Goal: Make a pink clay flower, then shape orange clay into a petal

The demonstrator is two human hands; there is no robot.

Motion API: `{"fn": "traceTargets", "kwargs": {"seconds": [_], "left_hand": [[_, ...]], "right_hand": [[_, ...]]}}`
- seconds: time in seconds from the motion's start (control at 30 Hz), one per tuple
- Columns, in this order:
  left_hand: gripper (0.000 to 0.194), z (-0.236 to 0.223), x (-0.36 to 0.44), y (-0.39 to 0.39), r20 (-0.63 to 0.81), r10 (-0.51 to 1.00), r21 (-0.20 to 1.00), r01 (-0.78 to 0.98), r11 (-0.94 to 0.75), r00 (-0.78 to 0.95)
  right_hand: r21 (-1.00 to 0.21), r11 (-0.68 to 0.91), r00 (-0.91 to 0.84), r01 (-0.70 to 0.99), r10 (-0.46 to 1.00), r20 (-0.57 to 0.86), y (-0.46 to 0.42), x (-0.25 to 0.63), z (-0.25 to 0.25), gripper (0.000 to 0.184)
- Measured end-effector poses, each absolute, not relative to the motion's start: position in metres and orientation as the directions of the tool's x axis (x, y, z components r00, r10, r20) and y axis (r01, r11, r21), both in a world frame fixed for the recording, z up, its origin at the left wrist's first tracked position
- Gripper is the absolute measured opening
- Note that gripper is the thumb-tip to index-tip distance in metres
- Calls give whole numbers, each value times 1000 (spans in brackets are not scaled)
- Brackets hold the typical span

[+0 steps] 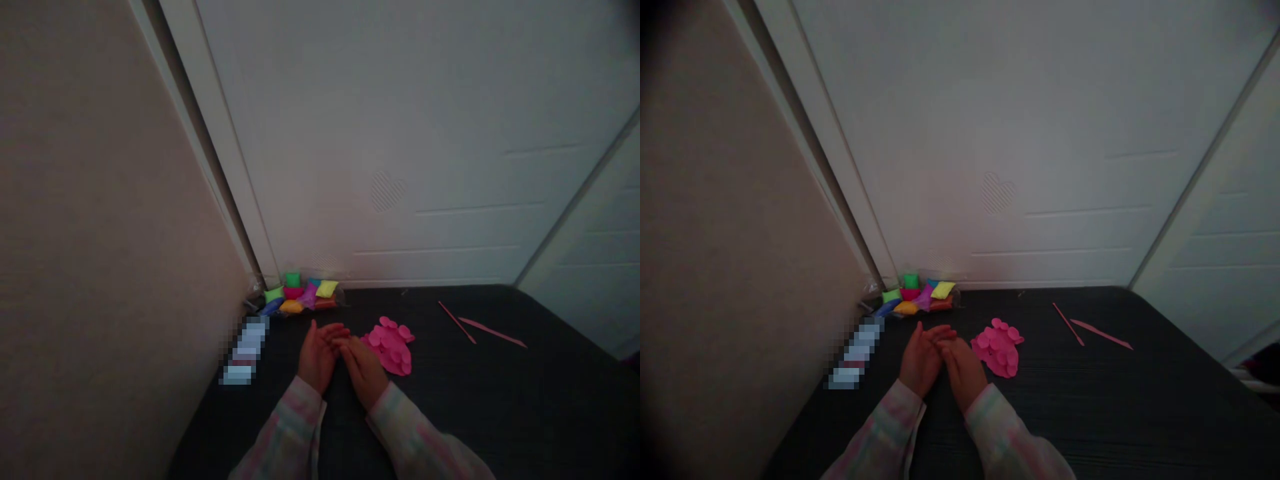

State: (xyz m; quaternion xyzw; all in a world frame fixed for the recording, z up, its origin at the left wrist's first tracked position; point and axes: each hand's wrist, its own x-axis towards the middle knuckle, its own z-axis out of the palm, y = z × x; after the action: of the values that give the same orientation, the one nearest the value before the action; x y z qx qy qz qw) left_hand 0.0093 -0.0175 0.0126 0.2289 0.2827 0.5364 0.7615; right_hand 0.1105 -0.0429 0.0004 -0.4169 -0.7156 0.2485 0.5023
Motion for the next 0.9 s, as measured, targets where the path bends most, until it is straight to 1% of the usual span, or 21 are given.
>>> {"fn": "traceTargets", "kwargs": {"seconds": [0.1, 0.17, 0.2, 0.3, 0.43, 0.6, 0.7, 0.8, 0.9], "left_hand": [[47, 14, 8, -17, -209, 931, 583, -727, 364, 299], [47, 13, 7, -17, -223, 922, 567, -727, 388, 318], [46, 13, 6, -18, -224, 919, 565, -725, 393, 323], [46, 13, 5, -18, -210, 921, 562, -729, 389, 330], [47, 13, 5, -18, -200, 920, 552, -737, 391, 338], [47, 13, 8, -19, -202, 911, 551, -728, 409, 360], [48, 13, 10, -19, -213, 901, 556, -711, 430, 378], [50, 12, 12, -20, -220, 904, 560, -711, 425, 366], [49, 12, 14, -21, -240, 906, 558, -714, 422, 348]], "right_hand": [[-799, 472, -112, 373, 877, 466, -43, 108, -2, 14], [-817, 414, -77, 401, 904, 421, -43, 106, -5, 5], [-817, 402, -73, 415, 909, 410, -43, 104, -7, 4], [-791, 448, -142, 418, 892, 430, -44, 102, -10, 4], [-749, 518, -187, 413, 853, 486, -44, 103, -11, 13], [-685, 510, -140, 520, 842, 521, -42, 104, -16, 25], [-693, 443, -123, 568, 879, 461, -42, 105, -17, 24], [-713, 395, -161, 579, 913, 374, -44, 103, -15, 21], [-670, 366, -209, 646, 929, 305, -47, 99, -12, 18]]}}
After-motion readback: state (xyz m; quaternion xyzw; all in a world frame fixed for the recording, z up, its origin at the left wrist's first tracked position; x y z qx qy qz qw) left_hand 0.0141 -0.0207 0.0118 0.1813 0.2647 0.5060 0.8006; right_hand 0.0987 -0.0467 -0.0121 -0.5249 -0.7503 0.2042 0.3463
